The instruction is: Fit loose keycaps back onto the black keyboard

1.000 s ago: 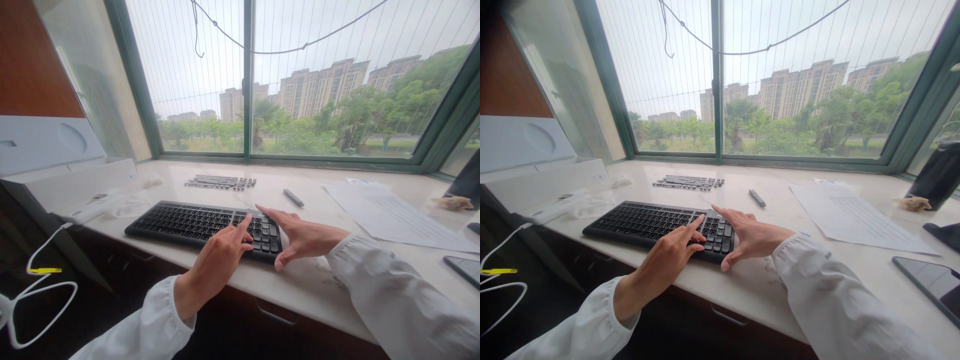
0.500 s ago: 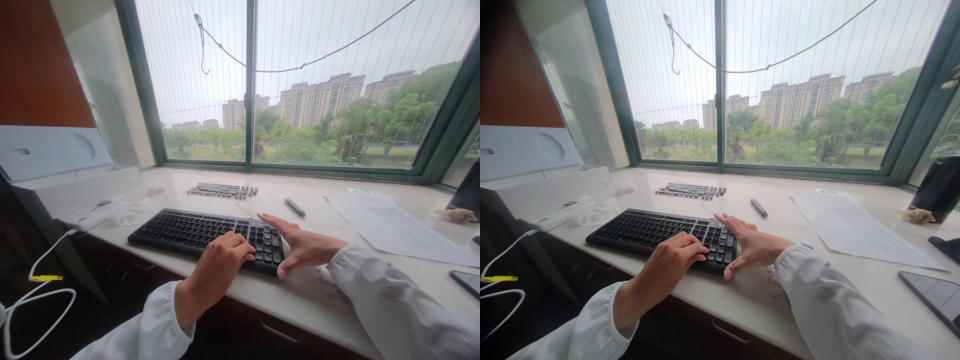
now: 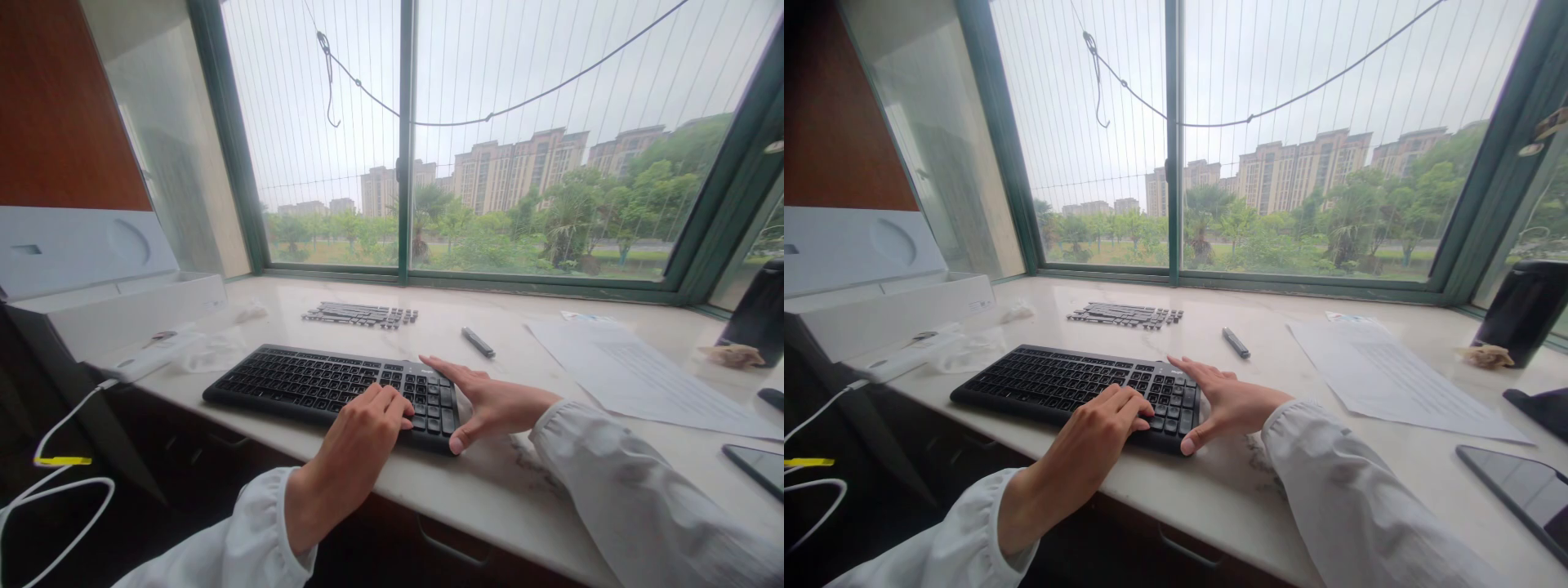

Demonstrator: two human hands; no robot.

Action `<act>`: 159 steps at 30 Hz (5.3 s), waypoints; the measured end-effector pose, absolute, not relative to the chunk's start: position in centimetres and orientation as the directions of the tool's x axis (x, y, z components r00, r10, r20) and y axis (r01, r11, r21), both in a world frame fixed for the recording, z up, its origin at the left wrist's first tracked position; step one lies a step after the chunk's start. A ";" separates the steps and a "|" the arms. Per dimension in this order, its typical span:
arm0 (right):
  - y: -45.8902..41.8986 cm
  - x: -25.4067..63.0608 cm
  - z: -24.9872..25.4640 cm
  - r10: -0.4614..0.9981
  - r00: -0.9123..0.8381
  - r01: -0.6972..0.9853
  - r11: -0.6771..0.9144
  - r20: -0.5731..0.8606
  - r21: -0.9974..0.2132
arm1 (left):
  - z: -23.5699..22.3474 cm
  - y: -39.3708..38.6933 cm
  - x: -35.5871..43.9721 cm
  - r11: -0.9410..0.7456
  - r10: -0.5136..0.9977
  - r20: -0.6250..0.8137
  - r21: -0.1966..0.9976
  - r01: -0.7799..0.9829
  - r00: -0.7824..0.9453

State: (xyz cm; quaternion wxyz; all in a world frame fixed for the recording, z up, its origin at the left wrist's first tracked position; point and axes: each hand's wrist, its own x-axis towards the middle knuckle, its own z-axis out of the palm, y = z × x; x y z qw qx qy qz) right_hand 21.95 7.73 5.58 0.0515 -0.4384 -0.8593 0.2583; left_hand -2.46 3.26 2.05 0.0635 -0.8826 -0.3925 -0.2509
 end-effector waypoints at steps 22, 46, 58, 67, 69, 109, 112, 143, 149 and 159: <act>7.5 22.0 5.7 0.778 -0.609 0.733 0.476 -0.155 -0.487 | 2.8 3.0 -2.6 -0.680 0.663 0.518 0.114 0.724 0.540; 7.6 21.9 5.7 0.780 -0.605 0.732 0.465 -0.161 -0.498 | 2.6 2.2 -1.9 -0.629 0.644 0.463 -0.134 0.766 0.610; 7.5 21.8 5.9 0.777 -0.606 0.728 0.454 -0.172 -0.513 | 2.3 2.7 -2.2 -0.670 0.629 0.488 -0.056 0.740 0.605; 7.7 21.9 5.4 0.775 -0.610 0.728 0.465 -0.166 -0.503 | 2.9 2.5 -2.3 -0.690 0.646 0.432 -0.023 0.724 0.629; 7.7 22.0 5.3 0.772 -0.614 0.725 0.469 -0.165 -0.504 | 3.2 2.3 -2.1 -0.703 0.631 0.435 -0.029 0.710 0.642; 7.5 21.7 5.9 0.775 -0.613 0.728 0.478 -0.154 -0.492 | 4.3 3.0 -1.9 -0.769 0.512 0.367 -0.208 0.605 0.777; 7.5 21.7 5.9 0.774 -0.613 0.726 0.473 -0.160 -0.499 | 5.2 3.4 -2.9 -0.774 0.516 0.446 -0.122 0.621 0.731; 7.4 21.7 6.0 0.773 -0.607 0.738 0.460 -0.186 -0.494 | 3.8 4.0 -4.1 -0.805 0.573 0.489 0.181 0.566 0.658; 7.4 21.8 6.0 0.768 -0.613 0.733 0.464 -0.186 -0.498 | 3.4 3.1 -4.3 -0.810 0.545 0.569 0.167 0.563 0.616; 7.5 21.9 5.8 0.771 -0.609 0.737 0.463 -0.185 -0.493 | 3.7 1.7 -4.5 -0.816 0.543 0.569 0.187 0.546 0.617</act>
